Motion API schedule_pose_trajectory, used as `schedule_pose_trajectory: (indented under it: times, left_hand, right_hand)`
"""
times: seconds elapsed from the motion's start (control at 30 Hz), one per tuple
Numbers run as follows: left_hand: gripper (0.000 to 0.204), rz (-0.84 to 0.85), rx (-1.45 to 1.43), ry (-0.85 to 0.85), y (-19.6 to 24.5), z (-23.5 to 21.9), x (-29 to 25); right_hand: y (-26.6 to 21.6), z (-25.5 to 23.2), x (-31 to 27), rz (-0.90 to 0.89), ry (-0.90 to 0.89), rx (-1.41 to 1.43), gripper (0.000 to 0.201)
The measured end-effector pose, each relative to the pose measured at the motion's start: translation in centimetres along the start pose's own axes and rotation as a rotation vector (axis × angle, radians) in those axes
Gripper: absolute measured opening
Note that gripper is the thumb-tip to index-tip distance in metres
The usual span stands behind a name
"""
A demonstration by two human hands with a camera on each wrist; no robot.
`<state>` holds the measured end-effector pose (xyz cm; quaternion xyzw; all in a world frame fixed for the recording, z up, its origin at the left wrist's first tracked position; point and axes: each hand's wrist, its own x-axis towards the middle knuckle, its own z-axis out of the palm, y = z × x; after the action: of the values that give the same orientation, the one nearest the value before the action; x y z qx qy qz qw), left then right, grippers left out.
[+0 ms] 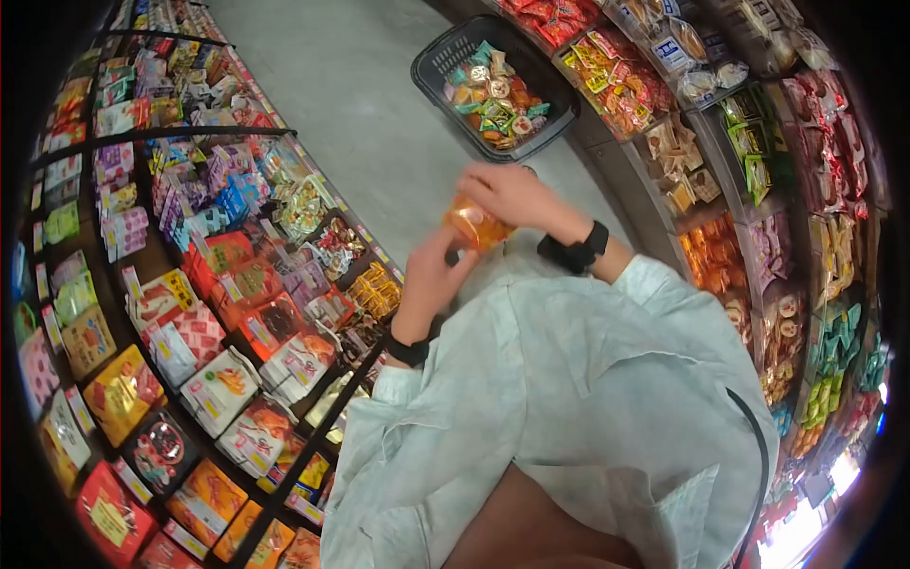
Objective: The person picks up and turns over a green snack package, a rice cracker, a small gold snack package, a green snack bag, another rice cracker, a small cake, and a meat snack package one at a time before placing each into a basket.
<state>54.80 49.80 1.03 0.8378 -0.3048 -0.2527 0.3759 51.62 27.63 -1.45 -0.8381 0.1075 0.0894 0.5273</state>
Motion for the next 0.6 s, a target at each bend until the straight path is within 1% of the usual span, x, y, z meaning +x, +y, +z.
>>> schedule_pose_trajectory:
  times: [0.1, 0.13, 0.23, 0.27, 0.33, 0.37, 0.4, 0.43, 0.5, 0.57, 0.6]
  left_hand:
    - [0.026, 0.044, 0.026, -0.006, 1.4, -0.9, 5.5]
    - [0.026, 0.1, -0.017, -0.022, 1.4, -0.9, 7.4]
    - [0.025, 0.073, -0.141, -0.098, 0.7, -0.7, 12.2]
    - [0.026, 0.063, -0.13, -0.026, -0.7, -0.4, 14.1]
    - [0.029, 0.043, -0.114, 0.11, -3.9, -0.4, 19.3]
    - [0.029, 0.054, -0.084, 0.117, -4.5, -1.1, 21.8]
    - [0.029, 0.066, -0.053, 0.122, -4.9, -1.9, 24.3]
    - [0.029, 0.102, -0.067, 0.088, -5.0, -2.5, 26.6]
    - [0.028, 0.163, -0.095, 0.015, -4.6, -3.1, 30.1]
    - [0.027, 0.229, -0.088, -0.142, -3.0, -3.5, 32.0]
    - [0.027, 0.259, -0.062, -0.214, -2.8, -3.3, 32.8]
  right_hand:
    - [0.3, -4.4, 2.9, -0.065, 0.076, -0.009, 0.041]
    - [0.2, -5.9, 3.1, -0.009, 0.088, 0.013, 0.043]
    - [0.2, -9.2, 2.1, 0.061, 0.241, 0.01, 0.038]
    - [0.3, -10.0, 1.2, 0.113, 0.312, -0.014, 0.037]
    - [0.7, -11.3, -1.4, 0.26, 0.426, 0.094, 0.035]
    - [1.0, -11.6, -2.8, 0.333, 0.484, 0.155, 0.034]
    - [2.0, -11.3, -4.3, 0.374, 0.584, 0.209, 0.032]
    - [3.6, -10.2, -5.8, 0.417, 0.684, 0.265, 0.031]
    - [6.0, -7.0, -9.2, 0.491, 0.859, 0.356, 0.029]
    - [7.2, -3.3, -11.8, 0.541, 1.012, 0.418, 0.028]
    - [6.6, -1.4, -12.3, 0.598, 1.069, 0.439, 0.028]
